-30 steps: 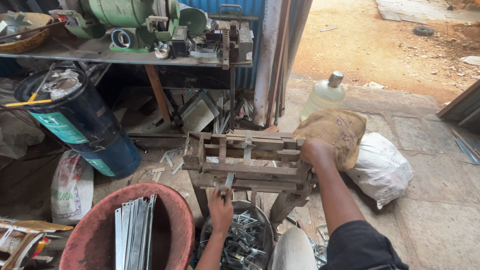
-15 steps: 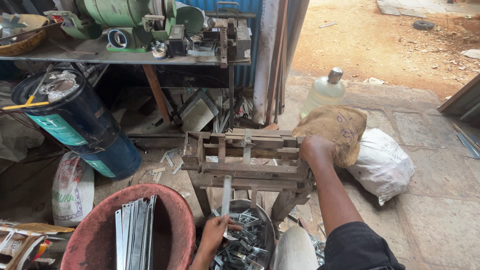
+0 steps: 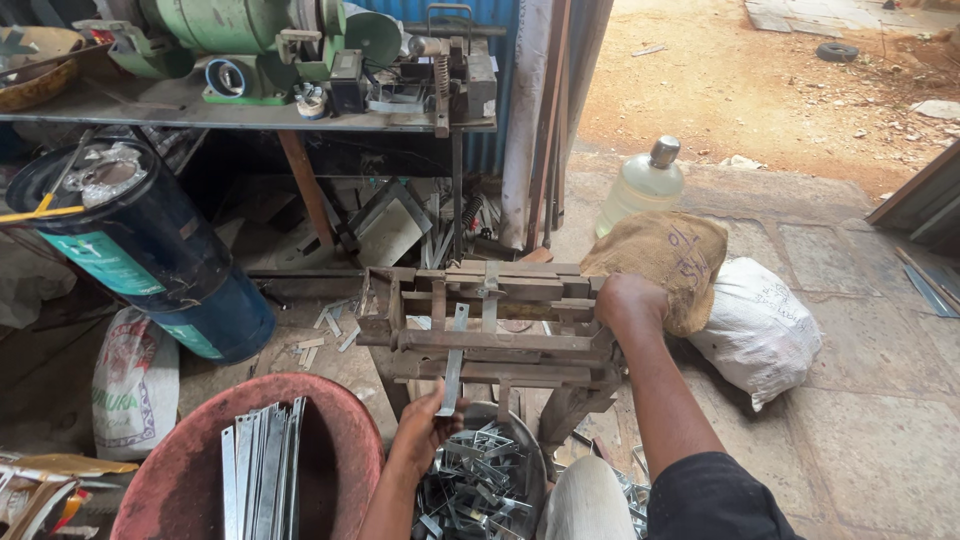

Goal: The person bends metal strips using a manual jig and places the finished brackets into a container.

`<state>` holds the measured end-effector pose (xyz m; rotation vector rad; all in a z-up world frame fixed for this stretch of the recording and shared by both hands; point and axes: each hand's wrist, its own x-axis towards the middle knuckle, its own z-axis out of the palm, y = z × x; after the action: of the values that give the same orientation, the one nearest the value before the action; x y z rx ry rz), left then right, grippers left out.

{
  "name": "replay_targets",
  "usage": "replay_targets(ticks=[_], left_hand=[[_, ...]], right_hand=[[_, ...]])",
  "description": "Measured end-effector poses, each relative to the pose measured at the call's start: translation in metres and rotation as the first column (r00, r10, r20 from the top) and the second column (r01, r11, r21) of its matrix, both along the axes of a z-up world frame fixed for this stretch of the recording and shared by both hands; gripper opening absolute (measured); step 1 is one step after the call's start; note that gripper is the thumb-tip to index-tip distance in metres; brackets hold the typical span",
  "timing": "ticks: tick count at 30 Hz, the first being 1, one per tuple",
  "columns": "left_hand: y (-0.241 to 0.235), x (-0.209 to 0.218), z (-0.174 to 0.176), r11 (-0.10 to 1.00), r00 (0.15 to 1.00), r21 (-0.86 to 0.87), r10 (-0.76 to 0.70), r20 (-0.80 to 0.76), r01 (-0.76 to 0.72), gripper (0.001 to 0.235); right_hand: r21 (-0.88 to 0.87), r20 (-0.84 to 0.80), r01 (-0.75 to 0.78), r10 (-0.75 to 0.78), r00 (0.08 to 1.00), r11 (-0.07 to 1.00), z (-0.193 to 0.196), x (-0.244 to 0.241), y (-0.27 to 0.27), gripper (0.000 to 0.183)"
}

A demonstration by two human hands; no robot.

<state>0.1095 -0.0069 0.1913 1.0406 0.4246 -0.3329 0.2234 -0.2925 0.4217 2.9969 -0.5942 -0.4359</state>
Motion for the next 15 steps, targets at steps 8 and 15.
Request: replay_targets(ticks=[8, 15], left_hand=[[-0.013, 0.025, -0.027, 0.991, 0.994, 0.090, 0.104, -0.029, -0.101, 0.028], [-0.017, 0.047, -0.035, 0.989, 0.989, 0.017, 0.146, -0.018, -0.146, 0.024]], right_hand=[[-0.007, 0.013, -0.001, 0.001, 1.000, 1.000, 0.002, -0.004, 0.003, 0.034], [0.006, 0.033, -0.002, 0.002, 0.999, 1.000, -0.002, 0.000, 0.001, 0.035]])
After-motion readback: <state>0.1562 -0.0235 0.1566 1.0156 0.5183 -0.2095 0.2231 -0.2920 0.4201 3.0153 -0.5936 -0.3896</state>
